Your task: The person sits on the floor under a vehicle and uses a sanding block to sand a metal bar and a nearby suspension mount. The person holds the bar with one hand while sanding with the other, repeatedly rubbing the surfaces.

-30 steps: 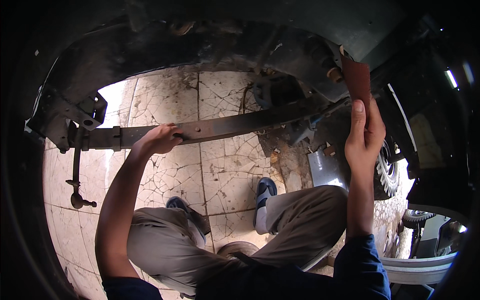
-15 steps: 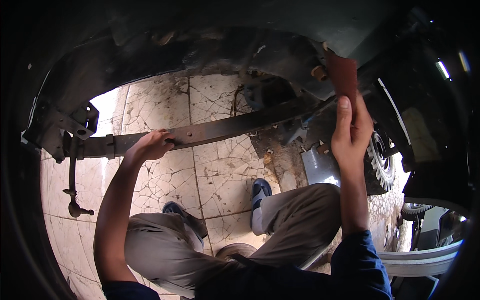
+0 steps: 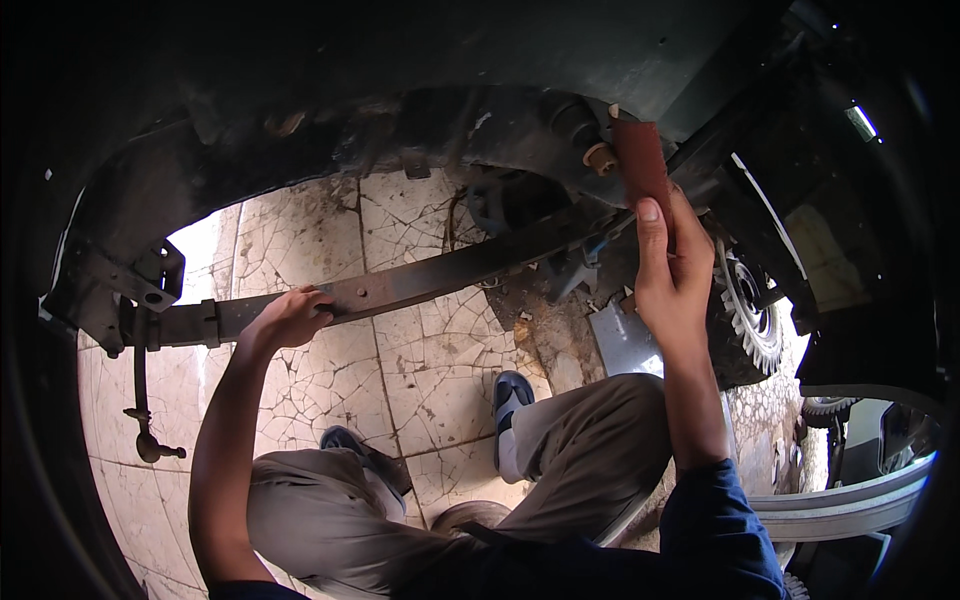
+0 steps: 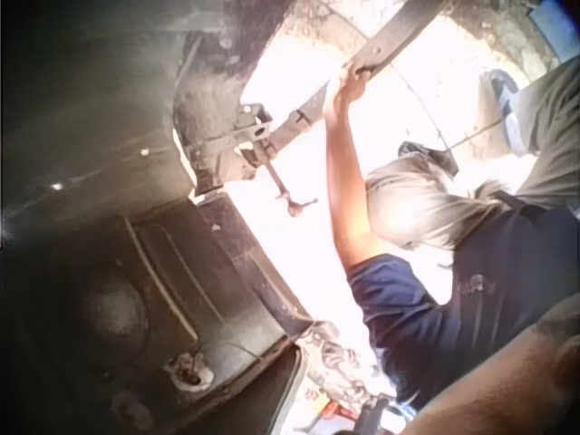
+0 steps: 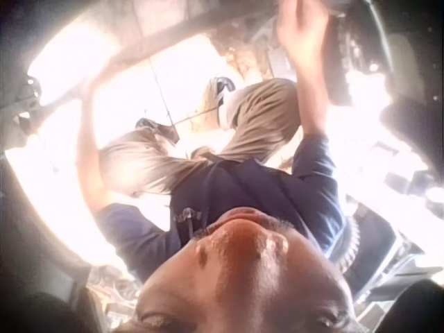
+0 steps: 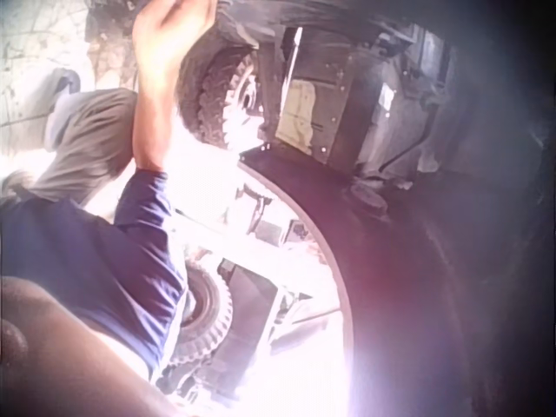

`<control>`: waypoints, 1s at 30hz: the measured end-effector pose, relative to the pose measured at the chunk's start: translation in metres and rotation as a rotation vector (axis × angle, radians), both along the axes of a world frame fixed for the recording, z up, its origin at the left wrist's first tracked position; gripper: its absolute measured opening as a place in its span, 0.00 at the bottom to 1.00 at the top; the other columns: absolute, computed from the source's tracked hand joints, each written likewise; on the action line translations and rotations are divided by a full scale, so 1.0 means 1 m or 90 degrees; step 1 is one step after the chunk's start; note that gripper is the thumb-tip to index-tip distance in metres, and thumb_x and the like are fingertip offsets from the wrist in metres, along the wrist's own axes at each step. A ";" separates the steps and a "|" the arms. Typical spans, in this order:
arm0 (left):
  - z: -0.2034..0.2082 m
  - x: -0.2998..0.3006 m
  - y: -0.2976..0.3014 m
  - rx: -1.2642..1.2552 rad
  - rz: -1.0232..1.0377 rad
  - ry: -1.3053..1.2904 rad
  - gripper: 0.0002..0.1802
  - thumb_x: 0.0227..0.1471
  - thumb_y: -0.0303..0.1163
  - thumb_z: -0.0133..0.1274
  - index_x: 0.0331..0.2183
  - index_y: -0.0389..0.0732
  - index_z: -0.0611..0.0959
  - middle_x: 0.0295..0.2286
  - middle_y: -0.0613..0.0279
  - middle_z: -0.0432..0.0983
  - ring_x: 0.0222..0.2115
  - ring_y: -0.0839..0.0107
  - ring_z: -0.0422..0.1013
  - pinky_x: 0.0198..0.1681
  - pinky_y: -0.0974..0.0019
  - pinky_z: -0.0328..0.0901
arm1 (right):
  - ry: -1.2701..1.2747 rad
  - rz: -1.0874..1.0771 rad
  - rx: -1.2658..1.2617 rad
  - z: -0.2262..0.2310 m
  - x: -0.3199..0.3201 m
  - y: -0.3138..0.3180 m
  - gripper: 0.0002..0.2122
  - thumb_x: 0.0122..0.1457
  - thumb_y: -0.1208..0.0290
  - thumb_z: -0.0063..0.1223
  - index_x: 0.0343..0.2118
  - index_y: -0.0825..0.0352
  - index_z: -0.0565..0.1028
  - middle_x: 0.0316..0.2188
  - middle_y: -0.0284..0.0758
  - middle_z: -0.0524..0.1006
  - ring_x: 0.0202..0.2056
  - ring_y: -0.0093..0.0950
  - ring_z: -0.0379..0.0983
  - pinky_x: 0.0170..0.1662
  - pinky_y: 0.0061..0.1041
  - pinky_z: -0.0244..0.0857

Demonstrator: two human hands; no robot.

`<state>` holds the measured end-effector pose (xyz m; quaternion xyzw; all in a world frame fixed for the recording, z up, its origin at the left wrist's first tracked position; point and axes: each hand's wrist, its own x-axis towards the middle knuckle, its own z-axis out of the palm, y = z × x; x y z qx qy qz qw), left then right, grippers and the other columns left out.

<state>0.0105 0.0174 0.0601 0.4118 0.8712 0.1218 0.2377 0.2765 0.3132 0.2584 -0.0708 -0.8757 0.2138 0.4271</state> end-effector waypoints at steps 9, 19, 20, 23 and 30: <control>-0.012 -0.008 -0.006 0.027 -0.021 0.033 0.23 0.55 0.41 0.52 0.49 0.40 0.77 0.48 0.52 0.72 0.51 0.54 0.68 0.54 0.59 0.64 | 0.015 0.028 0.005 0.004 -0.002 -0.005 0.13 0.65 0.75 0.46 0.50 0.74 0.73 0.41 0.46 0.77 0.39 0.30 0.76 0.44 0.24 0.66; -0.002 -0.001 0.000 0.024 -0.003 0.005 0.21 0.55 0.40 0.53 0.48 0.40 0.78 0.49 0.52 0.72 0.51 0.53 0.68 0.54 0.60 0.64 | -0.011 0.021 0.000 0.006 0.003 -0.002 0.13 0.64 0.76 0.46 0.50 0.73 0.73 0.38 0.44 0.77 0.31 0.29 0.74 0.38 0.23 0.67; -0.001 -0.001 0.000 0.026 -0.001 0.001 0.21 0.55 0.40 0.53 0.49 0.40 0.78 0.49 0.52 0.72 0.51 0.53 0.68 0.54 0.60 0.64 | -0.002 0.025 0.011 0.005 0.004 -0.001 0.13 0.64 0.77 0.45 0.50 0.73 0.73 0.38 0.44 0.77 0.32 0.29 0.74 0.39 0.23 0.67; 0.001 0.000 -0.001 0.022 0.003 -0.005 0.22 0.55 0.40 0.53 0.49 0.40 0.78 0.49 0.52 0.71 0.51 0.53 0.68 0.54 0.60 0.64 | 0.052 0.048 0.072 0.005 -0.002 0.002 0.13 0.64 0.77 0.46 0.49 0.73 0.73 0.38 0.44 0.77 0.32 0.30 0.74 0.39 0.24 0.67; 0.008 0.002 0.000 -0.007 0.003 -0.017 0.23 0.56 0.40 0.51 0.52 0.41 0.76 0.52 0.51 0.70 0.52 0.54 0.68 0.56 0.60 0.63 | 0.036 0.060 0.085 0.006 0.002 0.006 0.13 0.63 0.78 0.47 0.49 0.73 0.72 0.40 0.45 0.76 0.36 0.36 0.75 0.43 0.26 0.67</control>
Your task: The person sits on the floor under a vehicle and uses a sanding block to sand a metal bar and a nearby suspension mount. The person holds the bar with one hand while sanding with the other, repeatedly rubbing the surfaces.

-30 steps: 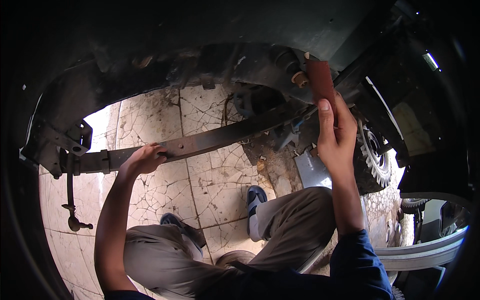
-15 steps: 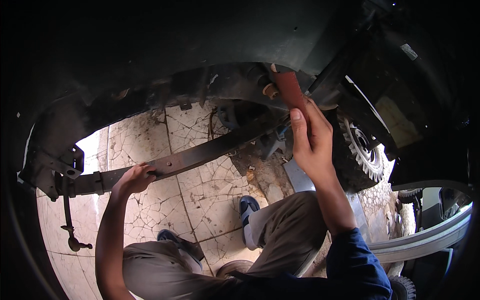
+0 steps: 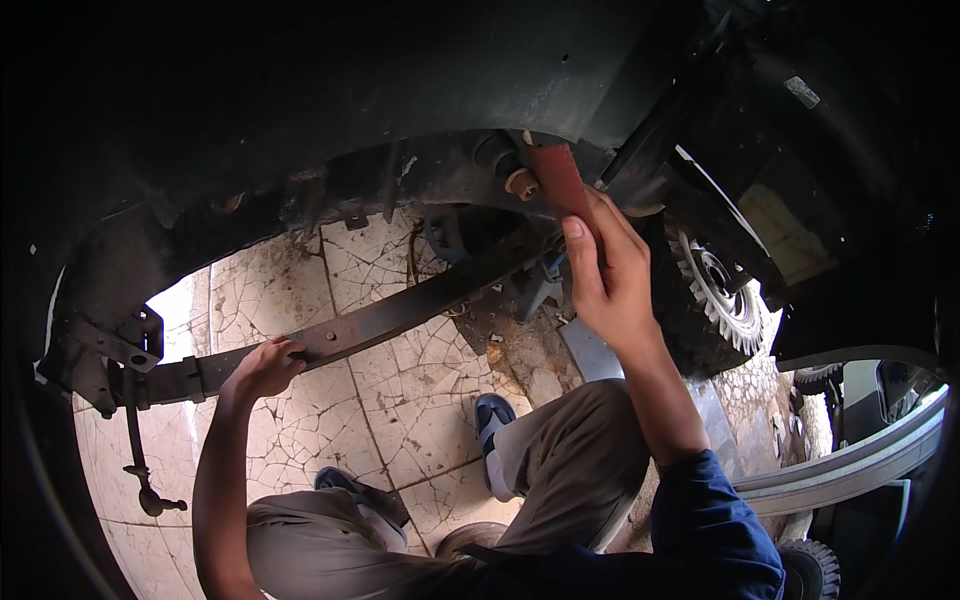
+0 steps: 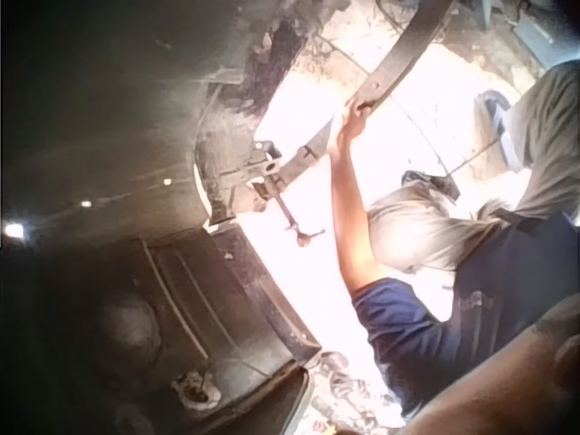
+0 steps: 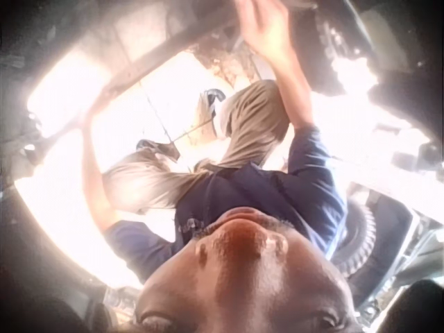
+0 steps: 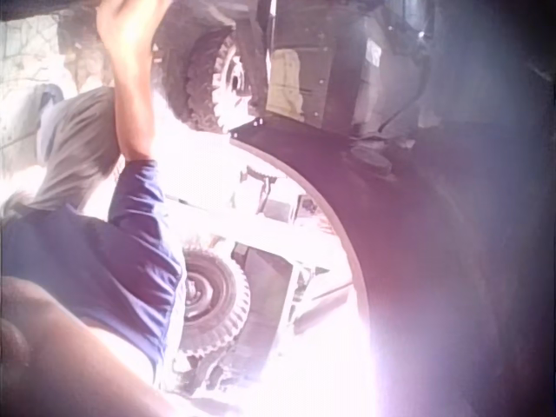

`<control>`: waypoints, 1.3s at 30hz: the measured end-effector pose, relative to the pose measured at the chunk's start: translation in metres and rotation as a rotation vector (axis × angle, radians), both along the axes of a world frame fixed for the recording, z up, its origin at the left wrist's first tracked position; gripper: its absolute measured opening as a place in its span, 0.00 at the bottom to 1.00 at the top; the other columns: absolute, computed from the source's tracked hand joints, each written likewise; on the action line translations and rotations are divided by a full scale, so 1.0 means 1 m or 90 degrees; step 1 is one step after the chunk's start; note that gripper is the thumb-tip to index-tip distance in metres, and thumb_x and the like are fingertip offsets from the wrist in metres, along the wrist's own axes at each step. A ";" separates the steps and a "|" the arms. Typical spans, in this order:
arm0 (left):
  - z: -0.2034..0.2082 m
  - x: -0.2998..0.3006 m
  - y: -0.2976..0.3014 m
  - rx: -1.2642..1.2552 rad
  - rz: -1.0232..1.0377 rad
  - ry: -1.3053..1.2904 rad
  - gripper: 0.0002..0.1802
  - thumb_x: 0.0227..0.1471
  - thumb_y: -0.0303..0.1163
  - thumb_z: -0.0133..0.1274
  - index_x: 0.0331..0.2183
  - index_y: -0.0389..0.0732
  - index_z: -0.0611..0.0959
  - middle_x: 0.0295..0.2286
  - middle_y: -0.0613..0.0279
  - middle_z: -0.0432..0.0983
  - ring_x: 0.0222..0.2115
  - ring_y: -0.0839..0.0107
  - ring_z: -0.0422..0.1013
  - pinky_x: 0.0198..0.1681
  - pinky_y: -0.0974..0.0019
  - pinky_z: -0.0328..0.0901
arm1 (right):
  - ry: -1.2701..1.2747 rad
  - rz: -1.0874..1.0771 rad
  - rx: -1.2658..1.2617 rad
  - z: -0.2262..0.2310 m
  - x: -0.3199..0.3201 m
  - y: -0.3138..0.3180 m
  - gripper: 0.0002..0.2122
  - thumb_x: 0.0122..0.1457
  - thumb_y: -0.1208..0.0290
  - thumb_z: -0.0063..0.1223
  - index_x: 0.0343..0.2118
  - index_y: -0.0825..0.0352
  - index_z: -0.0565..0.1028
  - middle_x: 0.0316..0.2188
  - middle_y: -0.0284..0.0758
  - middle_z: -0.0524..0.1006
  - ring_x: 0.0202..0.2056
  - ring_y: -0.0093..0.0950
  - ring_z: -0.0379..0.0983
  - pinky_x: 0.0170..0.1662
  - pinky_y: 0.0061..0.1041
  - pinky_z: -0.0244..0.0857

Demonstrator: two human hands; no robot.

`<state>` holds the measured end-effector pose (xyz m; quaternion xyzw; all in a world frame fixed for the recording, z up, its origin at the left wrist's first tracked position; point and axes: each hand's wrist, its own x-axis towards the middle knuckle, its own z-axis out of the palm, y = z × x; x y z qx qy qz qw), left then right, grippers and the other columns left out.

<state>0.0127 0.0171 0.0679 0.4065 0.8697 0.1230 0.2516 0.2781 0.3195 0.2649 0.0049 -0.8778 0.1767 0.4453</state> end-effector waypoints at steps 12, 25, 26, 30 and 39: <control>-0.012 -0.005 -0.001 0.026 -0.009 0.030 0.22 0.55 0.41 0.53 0.49 0.40 0.78 0.49 0.52 0.71 0.52 0.54 0.68 0.55 0.60 0.64 | -0.043 -0.005 -0.057 -0.003 -0.001 0.000 0.13 0.65 0.75 0.45 0.50 0.73 0.72 0.36 0.39 0.75 0.32 0.23 0.70 0.39 0.20 0.64; -0.008 -0.002 0.000 0.019 -0.007 0.022 0.22 0.56 0.42 0.52 0.49 0.41 0.77 0.50 0.52 0.71 0.53 0.54 0.67 0.55 0.60 0.63 | -0.032 -0.031 -0.041 -0.003 -0.004 -0.001 0.14 0.64 0.78 0.45 0.52 0.73 0.72 0.36 0.45 0.77 0.33 0.33 0.73 0.42 0.27 0.67; -0.009 -0.003 -0.001 0.022 -0.008 0.023 0.23 0.56 0.42 0.52 0.49 0.41 0.77 0.50 0.52 0.71 0.53 0.54 0.67 0.55 0.60 0.63 | -0.026 -0.024 -0.051 -0.006 -0.005 0.000 0.14 0.64 0.78 0.45 0.52 0.72 0.72 0.37 0.45 0.77 0.35 0.33 0.74 0.44 0.27 0.67; -0.010 -0.004 -0.001 0.015 -0.011 0.024 0.23 0.56 0.41 0.52 0.50 0.41 0.77 0.51 0.52 0.70 0.52 0.54 0.68 0.55 0.60 0.63 | -0.035 -0.010 -0.115 -0.010 -0.005 0.001 0.15 0.65 0.77 0.45 0.54 0.71 0.71 0.44 0.47 0.78 0.44 0.35 0.77 0.50 0.27 0.66; -0.012 -0.005 0.000 0.003 0.000 0.023 0.22 0.56 0.42 0.52 0.50 0.42 0.77 0.51 0.53 0.70 0.53 0.55 0.67 0.55 0.60 0.63 | -0.063 -0.010 -0.125 -0.007 -0.007 -0.001 0.17 0.66 0.76 0.43 0.58 0.67 0.69 0.49 0.48 0.76 0.52 0.37 0.74 0.54 0.30 0.65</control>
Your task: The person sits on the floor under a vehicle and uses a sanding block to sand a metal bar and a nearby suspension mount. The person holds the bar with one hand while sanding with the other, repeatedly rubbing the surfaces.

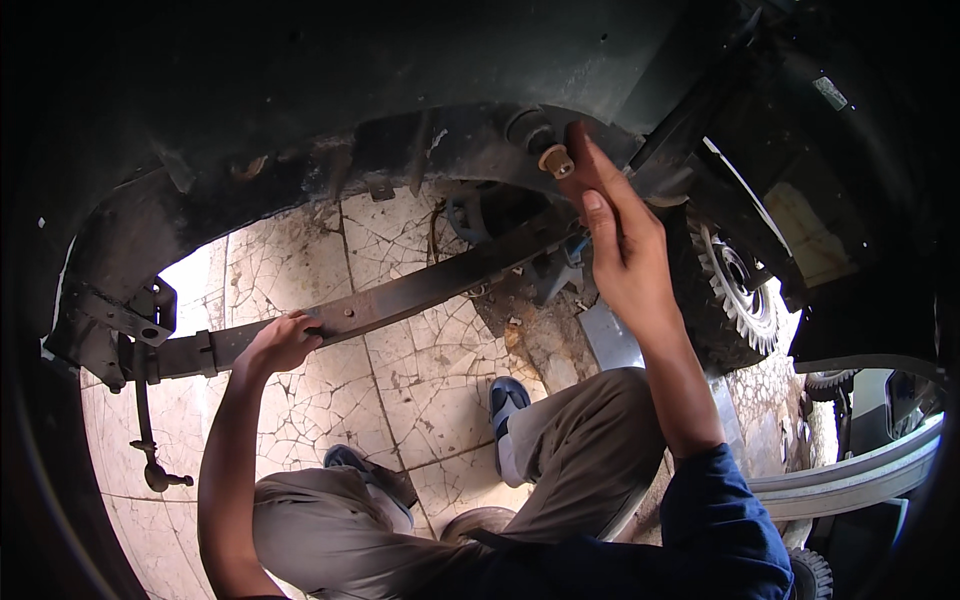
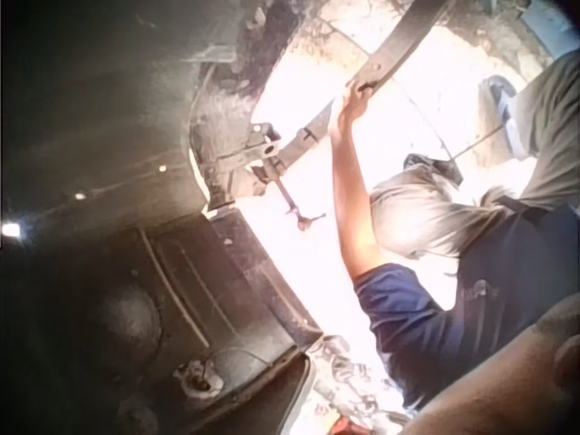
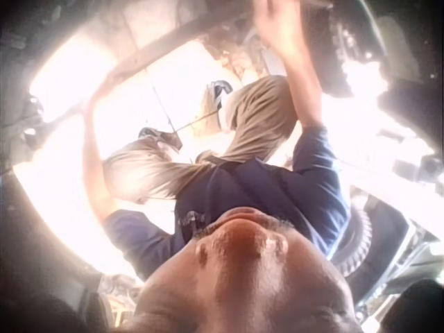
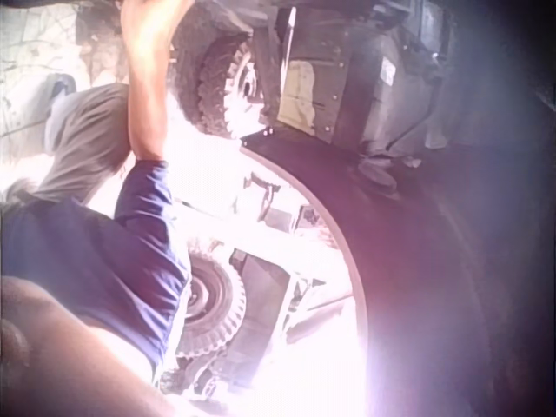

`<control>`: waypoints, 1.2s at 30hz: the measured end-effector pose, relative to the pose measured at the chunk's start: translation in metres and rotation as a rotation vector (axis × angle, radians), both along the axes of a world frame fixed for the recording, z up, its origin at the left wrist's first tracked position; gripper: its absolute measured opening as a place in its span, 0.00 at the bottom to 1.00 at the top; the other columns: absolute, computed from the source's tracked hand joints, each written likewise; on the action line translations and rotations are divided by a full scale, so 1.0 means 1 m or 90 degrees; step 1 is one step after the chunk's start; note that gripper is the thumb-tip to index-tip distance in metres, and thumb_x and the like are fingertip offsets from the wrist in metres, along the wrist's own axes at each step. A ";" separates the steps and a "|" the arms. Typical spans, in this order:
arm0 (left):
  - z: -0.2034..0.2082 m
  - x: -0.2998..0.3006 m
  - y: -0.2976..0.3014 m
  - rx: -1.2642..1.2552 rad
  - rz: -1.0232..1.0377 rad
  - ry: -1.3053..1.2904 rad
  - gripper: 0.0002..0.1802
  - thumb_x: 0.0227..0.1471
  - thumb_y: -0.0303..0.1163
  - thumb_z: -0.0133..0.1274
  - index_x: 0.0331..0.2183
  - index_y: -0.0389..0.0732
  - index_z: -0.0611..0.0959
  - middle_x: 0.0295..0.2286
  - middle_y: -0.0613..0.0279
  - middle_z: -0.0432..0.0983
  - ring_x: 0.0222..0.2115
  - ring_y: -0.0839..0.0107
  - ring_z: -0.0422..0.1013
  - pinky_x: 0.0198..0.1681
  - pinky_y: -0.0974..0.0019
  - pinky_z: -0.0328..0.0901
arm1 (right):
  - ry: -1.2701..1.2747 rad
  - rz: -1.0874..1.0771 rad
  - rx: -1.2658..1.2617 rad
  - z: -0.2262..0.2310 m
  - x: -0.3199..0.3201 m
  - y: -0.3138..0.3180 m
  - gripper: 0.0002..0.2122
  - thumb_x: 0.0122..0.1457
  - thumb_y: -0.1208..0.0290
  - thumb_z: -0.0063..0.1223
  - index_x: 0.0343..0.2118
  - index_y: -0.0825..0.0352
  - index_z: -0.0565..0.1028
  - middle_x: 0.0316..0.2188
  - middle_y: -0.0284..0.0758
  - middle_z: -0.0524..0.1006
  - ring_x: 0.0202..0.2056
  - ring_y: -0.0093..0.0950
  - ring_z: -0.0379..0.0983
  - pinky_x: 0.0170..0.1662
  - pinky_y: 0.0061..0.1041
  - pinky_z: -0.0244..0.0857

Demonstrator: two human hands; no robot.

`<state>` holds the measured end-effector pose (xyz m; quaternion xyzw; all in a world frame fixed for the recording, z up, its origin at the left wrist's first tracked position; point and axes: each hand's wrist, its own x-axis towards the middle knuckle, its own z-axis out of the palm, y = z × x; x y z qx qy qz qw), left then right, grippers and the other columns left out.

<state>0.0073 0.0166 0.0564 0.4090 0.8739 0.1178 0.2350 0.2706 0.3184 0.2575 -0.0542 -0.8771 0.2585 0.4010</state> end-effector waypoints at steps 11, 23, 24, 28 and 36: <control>0.005 0.002 0.001 0.009 -0.001 -0.011 0.22 0.56 0.41 0.52 0.50 0.41 0.77 0.51 0.54 0.70 0.53 0.55 0.67 0.55 0.60 0.63 | 0.025 -0.004 0.055 0.002 0.002 -0.001 0.17 0.66 0.77 0.43 0.58 0.66 0.69 0.50 0.46 0.76 0.50 0.36 0.75 0.52 0.29 0.67; 0.008 0.006 0.001 -0.003 -0.004 0.001 0.22 0.56 0.42 0.51 0.50 0.41 0.77 0.51 0.53 0.70 0.52 0.54 0.67 0.55 0.60 0.63 | -0.027 -0.043 0.068 0.003 0.006 0.001 0.16 0.67 0.73 0.44 0.56 0.70 0.69 0.47 0.44 0.78 0.49 0.25 0.73 0.53 0.24 0.63; 0.009 0.006 0.001 -0.009 -0.007 0.000 0.22 0.56 0.42 0.51 0.50 0.41 0.77 0.51 0.53 0.70 0.52 0.54 0.67 0.55 0.60 0.63 | -0.046 -0.054 0.049 0.002 0.006 0.002 0.16 0.67 0.73 0.44 0.56 0.70 0.69 0.47 0.44 0.78 0.49 0.26 0.73 0.53 0.25 0.63; 0.005 0.004 0.003 -0.003 -0.002 0.004 0.23 0.56 0.41 0.51 0.51 0.42 0.76 0.51 0.52 0.70 0.52 0.54 0.67 0.55 0.59 0.63 | 0.020 -0.031 0.081 -0.002 0.003 -0.001 0.17 0.67 0.75 0.43 0.58 0.68 0.68 0.50 0.44 0.76 0.52 0.32 0.73 0.54 0.27 0.63; 0.006 0.004 0.003 -0.007 -0.001 -0.001 0.23 0.56 0.41 0.51 0.51 0.41 0.76 0.51 0.53 0.70 0.53 0.55 0.66 0.56 0.60 0.62 | 0.030 0.004 0.057 -0.004 -0.001 0.004 0.19 0.67 0.78 0.40 0.60 0.62 0.66 0.51 0.44 0.75 0.53 0.36 0.73 0.54 0.29 0.66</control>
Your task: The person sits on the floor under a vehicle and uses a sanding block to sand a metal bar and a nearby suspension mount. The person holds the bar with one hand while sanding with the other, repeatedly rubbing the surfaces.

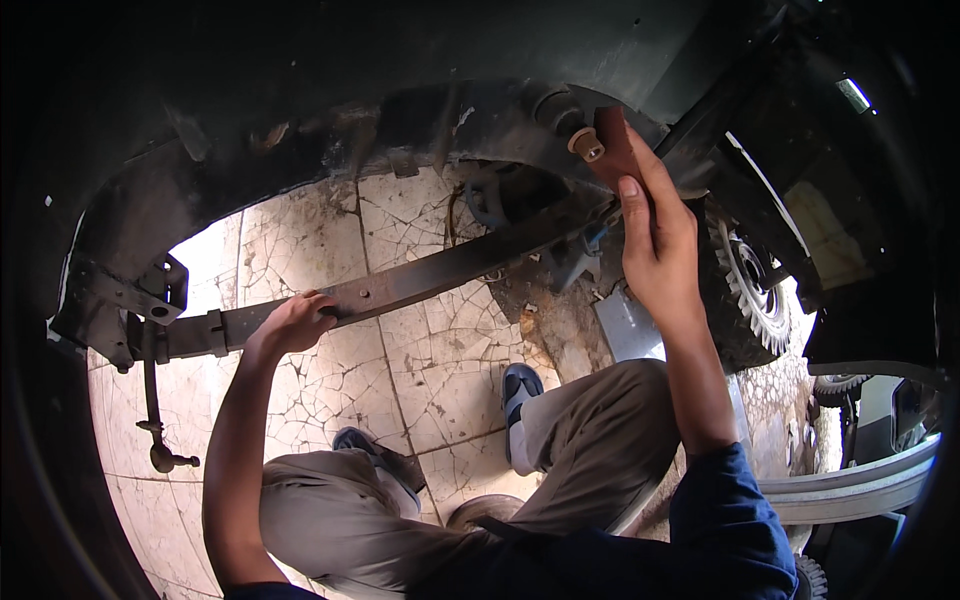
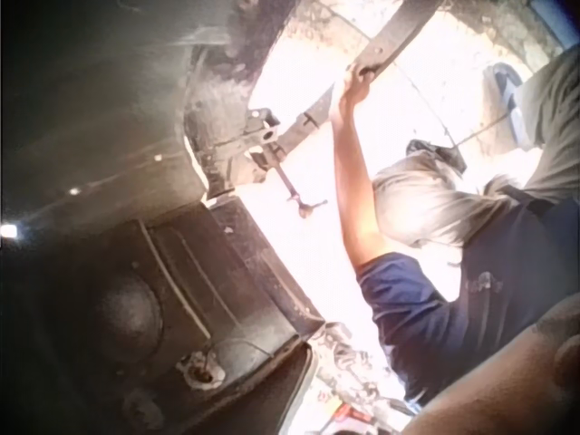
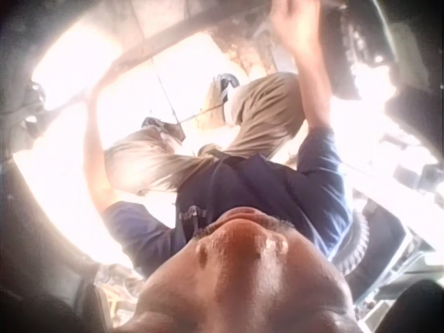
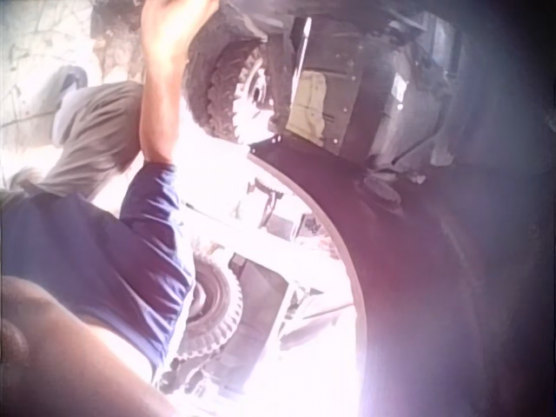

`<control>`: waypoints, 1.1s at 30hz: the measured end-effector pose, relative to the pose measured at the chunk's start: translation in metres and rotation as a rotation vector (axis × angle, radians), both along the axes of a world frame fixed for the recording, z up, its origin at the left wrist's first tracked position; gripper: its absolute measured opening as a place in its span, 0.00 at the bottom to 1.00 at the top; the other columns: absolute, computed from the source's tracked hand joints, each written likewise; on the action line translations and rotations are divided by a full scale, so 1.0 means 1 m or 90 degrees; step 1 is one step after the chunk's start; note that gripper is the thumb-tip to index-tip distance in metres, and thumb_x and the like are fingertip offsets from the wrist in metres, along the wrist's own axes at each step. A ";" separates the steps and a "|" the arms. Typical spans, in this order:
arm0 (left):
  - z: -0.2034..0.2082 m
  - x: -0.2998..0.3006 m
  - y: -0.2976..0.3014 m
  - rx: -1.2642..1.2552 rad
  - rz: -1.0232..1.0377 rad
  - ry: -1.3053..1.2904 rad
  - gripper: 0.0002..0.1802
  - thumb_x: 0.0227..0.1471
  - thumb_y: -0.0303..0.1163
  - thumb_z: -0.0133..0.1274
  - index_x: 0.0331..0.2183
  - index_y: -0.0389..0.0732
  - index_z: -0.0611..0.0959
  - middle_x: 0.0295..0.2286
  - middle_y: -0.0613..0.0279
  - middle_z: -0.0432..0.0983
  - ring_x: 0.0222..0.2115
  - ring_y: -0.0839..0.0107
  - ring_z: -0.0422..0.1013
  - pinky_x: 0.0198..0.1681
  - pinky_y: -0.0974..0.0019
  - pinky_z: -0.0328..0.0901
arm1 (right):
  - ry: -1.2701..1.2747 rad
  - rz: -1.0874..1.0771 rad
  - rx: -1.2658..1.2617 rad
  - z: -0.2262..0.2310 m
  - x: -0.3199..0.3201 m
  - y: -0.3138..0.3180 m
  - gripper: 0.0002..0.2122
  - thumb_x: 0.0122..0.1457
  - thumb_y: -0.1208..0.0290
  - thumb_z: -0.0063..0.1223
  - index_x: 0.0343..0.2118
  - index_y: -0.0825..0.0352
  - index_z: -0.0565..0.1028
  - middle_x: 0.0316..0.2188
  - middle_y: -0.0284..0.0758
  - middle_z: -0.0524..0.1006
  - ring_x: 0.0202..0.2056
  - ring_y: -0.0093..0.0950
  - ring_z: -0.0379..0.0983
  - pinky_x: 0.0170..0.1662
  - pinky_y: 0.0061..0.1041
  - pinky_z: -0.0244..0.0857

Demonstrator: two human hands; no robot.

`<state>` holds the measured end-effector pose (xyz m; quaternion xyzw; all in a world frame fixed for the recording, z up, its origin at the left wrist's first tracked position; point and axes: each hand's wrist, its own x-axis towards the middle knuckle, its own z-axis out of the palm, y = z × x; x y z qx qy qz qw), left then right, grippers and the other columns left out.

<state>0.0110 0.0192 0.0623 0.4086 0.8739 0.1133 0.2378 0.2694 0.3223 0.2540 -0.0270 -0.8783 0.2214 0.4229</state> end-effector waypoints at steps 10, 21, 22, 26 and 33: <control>-0.006 -0.003 -0.001 0.005 -0.013 0.006 0.22 0.56 0.39 0.52 0.51 0.41 0.76 0.50 0.52 0.70 0.50 0.55 0.70 0.54 0.60 0.64 | -0.028 -0.017 0.016 0.000 0.002 0.001 0.18 0.67 0.76 0.43 0.60 0.64 0.67 0.49 0.44 0.77 0.51 0.32 0.75 0.54 0.27 0.64; -0.004 -0.002 -0.001 -0.003 -0.001 0.003 0.22 0.58 0.38 0.51 0.52 0.41 0.75 0.51 0.52 0.70 0.50 0.56 0.70 0.54 0.60 0.64 | 0.030 0.001 -0.027 0.007 0.010 -0.008 0.15 0.67 0.75 0.43 0.56 0.69 0.69 0.45 0.43 0.79 0.48 0.27 0.75 0.53 0.25 0.64; -0.005 -0.002 -0.001 -0.002 0.003 0.000 0.22 0.58 0.38 0.51 0.52 0.41 0.76 0.51 0.52 0.70 0.51 0.56 0.70 0.54 0.60 0.64 | 0.041 0.009 -0.036 0.008 0.011 -0.008 0.15 0.67 0.75 0.43 0.55 0.70 0.70 0.45 0.42 0.79 0.48 0.27 0.75 0.53 0.25 0.64; -0.009 -0.004 -0.002 0.000 -0.014 0.016 0.22 0.57 0.38 0.51 0.52 0.42 0.76 0.51 0.53 0.70 0.51 0.55 0.69 0.54 0.60 0.64 | -0.022 -0.042 -0.026 0.008 0.012 -0.002 0.15 0.67 0.73 0.42 0.56 0.69 0.70 0.47 0.39 0.77 0.48 0.25 0.73 0.53 0.23 0.63; -0.006 -0.002 -0.001 0.001 -0.010 0.019 0.22 0.57 0.38 0.52 0.52 0.42 0.76 0.50 0.52 0.71 0.50 0.55 0.69 0.54 0.59 0.64 | -0.015 -0.019 -0.052 0.009 0.015 0.000 0.15 0.66 0.72 0.47 0.54 0.68 0.72 0.44 0.36 0.78 0.43 0.20 0.71 0.49 0.22 0.64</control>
